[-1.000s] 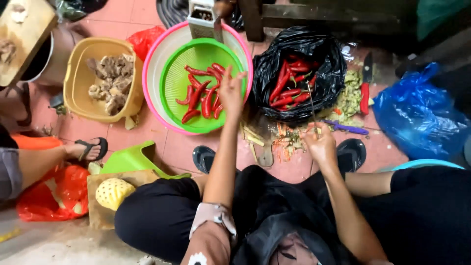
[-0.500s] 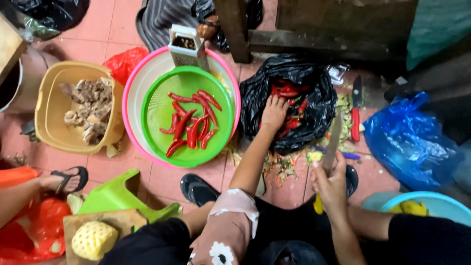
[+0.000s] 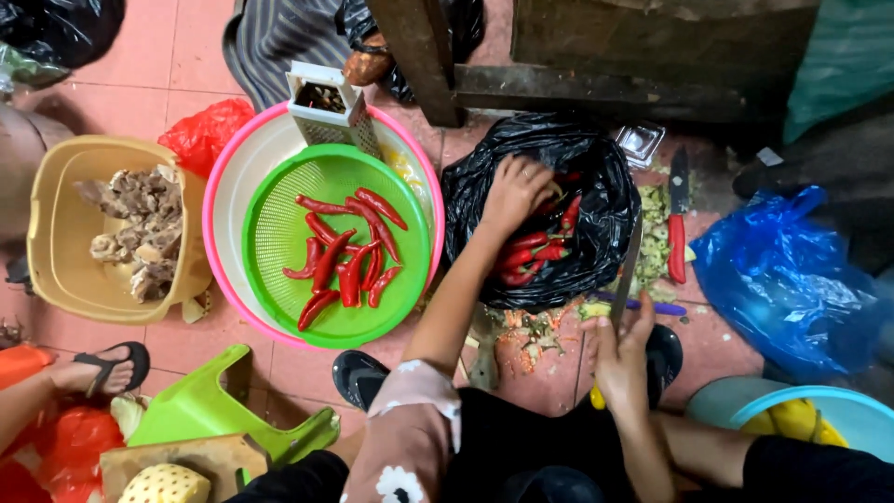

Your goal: The recorder is removing the stems from red chili peppers using a knife and placing them into a colander.

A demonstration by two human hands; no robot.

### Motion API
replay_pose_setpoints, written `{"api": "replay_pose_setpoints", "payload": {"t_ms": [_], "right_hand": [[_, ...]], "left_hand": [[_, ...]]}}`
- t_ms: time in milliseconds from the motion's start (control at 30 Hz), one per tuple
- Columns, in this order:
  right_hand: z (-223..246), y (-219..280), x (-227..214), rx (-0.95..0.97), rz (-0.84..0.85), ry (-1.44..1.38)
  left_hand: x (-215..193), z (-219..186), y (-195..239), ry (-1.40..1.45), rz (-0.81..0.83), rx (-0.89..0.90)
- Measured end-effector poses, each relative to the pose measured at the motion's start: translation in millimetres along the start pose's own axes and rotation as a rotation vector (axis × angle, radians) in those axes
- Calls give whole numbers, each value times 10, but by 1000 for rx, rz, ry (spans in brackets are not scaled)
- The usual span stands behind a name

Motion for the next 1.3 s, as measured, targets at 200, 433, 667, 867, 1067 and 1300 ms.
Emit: {"api": "replay_pose_setpoints", "payload": {"t_ms": [200, 433, 667, 867, 1067, 1300], "right_hand": [[348, 104, 47, 294, 18, 546], [489, 187, -2, -80, -47, 330], [231, 345, 108, -33, 11, 515], [291, 498, -128, -225, -128, 282], [415, 539, -350, -158, -93, -5], [71, 310, -153, 26, -70, -18]], "left_hand": [[-934, 112, 42, 870, -492, -656], [-1175, -99, 1293, 1670, -704, -1196], [-1041, -967, 2016, 1276, -156, -978], [-1199, -930, 914, 666, 27, -769], [423, -92, 466, 294, 317, -502], [696, 15, 1034, -299, 658, -495]]}}
Point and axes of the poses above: each hand's wrist, its own y-axis away from the middle knuckle, its own x-axis out of the palm, z = x × y, the point moved 5 cm from there along -y, towards the middle knuckle, and after that the axes turned 2 degrees about x, right-handed, at the moved point
